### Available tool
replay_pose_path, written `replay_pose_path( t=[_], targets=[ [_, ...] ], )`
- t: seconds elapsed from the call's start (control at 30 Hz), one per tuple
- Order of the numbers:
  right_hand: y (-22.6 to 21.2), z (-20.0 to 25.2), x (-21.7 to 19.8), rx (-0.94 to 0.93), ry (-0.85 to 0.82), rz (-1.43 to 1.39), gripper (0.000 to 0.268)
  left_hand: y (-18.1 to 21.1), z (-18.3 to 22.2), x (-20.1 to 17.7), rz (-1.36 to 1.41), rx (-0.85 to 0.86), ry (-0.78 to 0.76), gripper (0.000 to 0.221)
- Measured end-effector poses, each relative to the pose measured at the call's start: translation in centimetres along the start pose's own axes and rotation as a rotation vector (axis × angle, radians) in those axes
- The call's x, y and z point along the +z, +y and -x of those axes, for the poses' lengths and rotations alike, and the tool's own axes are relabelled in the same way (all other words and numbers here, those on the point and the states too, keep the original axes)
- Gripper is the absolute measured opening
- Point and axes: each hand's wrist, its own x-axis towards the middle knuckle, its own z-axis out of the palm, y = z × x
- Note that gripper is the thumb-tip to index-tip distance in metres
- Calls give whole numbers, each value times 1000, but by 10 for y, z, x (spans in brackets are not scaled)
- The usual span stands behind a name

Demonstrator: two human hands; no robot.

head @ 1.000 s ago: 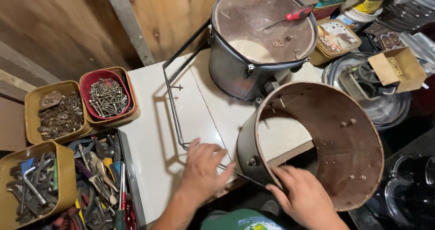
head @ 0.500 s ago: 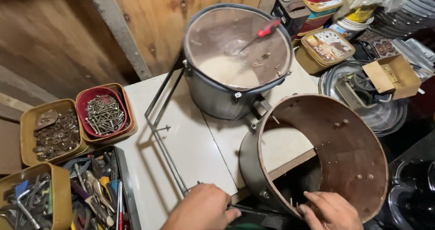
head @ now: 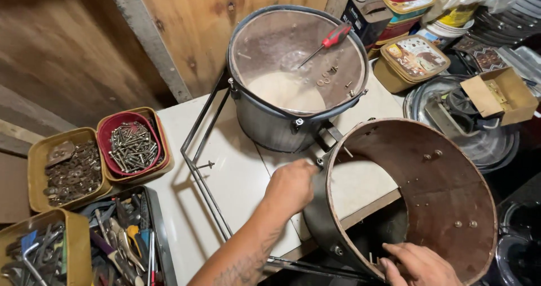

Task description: Repairing and assembling drum components by attaching hardware to the shells using a screwdriver

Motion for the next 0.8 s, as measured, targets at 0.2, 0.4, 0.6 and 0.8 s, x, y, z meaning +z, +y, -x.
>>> replay_pose_path(
  t=[0.2, 0.4, 0.6, 0.8],
  targets=[
    [10, -17, 6, 284, -248, -142, 28, -18, -4, 38, -65, 46, 124, 14],
    [-9, -128, -11, -224, -114, -175, 22, -22, -11, 36, 23, 82, 61, 18],
    [-73, -241, -3, -308, -30, -200, 23, -33, -20, 11, -61, 29, 125, 15],
    [-115, -201, 31, -621, -169, -262, 24, -61, -21, 4, -96, -152, 277, 16]
  ],
)
